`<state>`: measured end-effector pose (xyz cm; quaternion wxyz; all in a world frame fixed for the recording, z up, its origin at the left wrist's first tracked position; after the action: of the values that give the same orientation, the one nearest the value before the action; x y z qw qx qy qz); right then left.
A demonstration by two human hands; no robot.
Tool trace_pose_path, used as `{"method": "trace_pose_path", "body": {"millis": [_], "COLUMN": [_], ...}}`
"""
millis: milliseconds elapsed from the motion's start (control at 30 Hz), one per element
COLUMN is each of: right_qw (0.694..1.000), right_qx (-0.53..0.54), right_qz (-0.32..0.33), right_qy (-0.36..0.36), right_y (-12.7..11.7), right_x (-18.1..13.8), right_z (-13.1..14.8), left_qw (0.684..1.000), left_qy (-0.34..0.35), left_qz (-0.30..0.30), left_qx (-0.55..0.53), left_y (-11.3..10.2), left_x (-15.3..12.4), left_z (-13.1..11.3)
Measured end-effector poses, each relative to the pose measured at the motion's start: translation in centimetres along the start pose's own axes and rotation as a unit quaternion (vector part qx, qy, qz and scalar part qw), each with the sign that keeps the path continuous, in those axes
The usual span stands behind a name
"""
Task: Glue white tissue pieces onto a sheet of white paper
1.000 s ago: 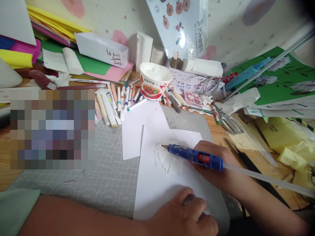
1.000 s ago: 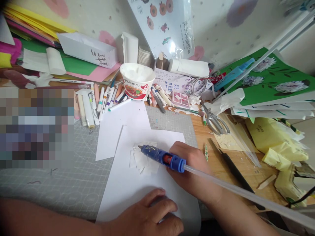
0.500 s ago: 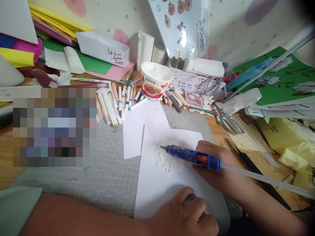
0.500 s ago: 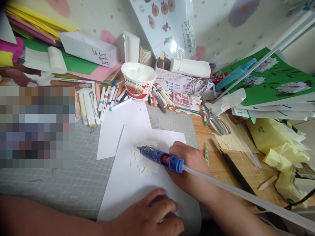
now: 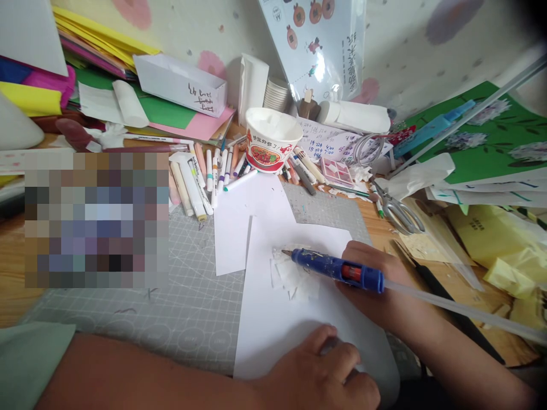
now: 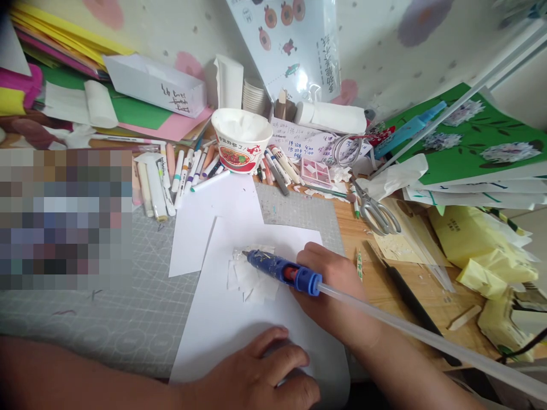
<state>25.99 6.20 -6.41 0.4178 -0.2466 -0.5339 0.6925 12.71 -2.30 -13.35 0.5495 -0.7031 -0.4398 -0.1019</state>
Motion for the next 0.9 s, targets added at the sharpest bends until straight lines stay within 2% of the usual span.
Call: {"method": "trace_pose_path", "body": {"millis": [100, 267, 400, 600, 767, 900], "right_qw": [1.0, 0.995, 0.998, 1.0, 0.997, 0.998], "right_qx": [0.009, 0.1, 0.057, 0.005, 0.069, 0.058], "right_qz": [0.007, 0.012, 0.009, -0.003, 0.012, 0.019], "right_qy": [0.002, 0.013, 0.006, 0.0, 0.013, 0.019], "right_y": [-0.13, -0.57, -0.32, -0.02, -0.31, -0.18], "right_x": [-0.1, -0.24, -0.22, -0.26, -0.38, -0.45], "right_z": [-0.06, 0.18, -0.05, -0.43, -0.38, -0.43], "left_qw": [1.0, 0.999, 0.998, 0.999, 1.0, 0.999], "left_qy": [0.002, 0.009, 0.011, 0.028, 0.019, 0.021], "left_qz": [0.011, 0.045, 0.056, 0.03, -0.022, -0.021], "left_qx": [0.003, 0.015, 0.018, 0.02, 0.012, 0.013], "left_y": [0.05, 0.3, 0.61, 0.75, 0.55, 0.7], "left_x": [-0.01, -0.16, -0.46, -0.65, -0.51, -0.6], "left_z": [0.01, -0.1, -0.01, 0.06, 0.01, 0.14]}}
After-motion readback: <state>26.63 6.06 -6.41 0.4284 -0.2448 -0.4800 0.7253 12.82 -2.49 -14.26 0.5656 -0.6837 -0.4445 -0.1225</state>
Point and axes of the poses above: each hand's wrist, its own x-axis towards the middle knuckle, its own y-axis out of the palm, z = x × y, the point moved 2 cm from there along x, towards the middle knuckle, and after that the axes turned 7 degrees about -y, right-handed, at the moved point
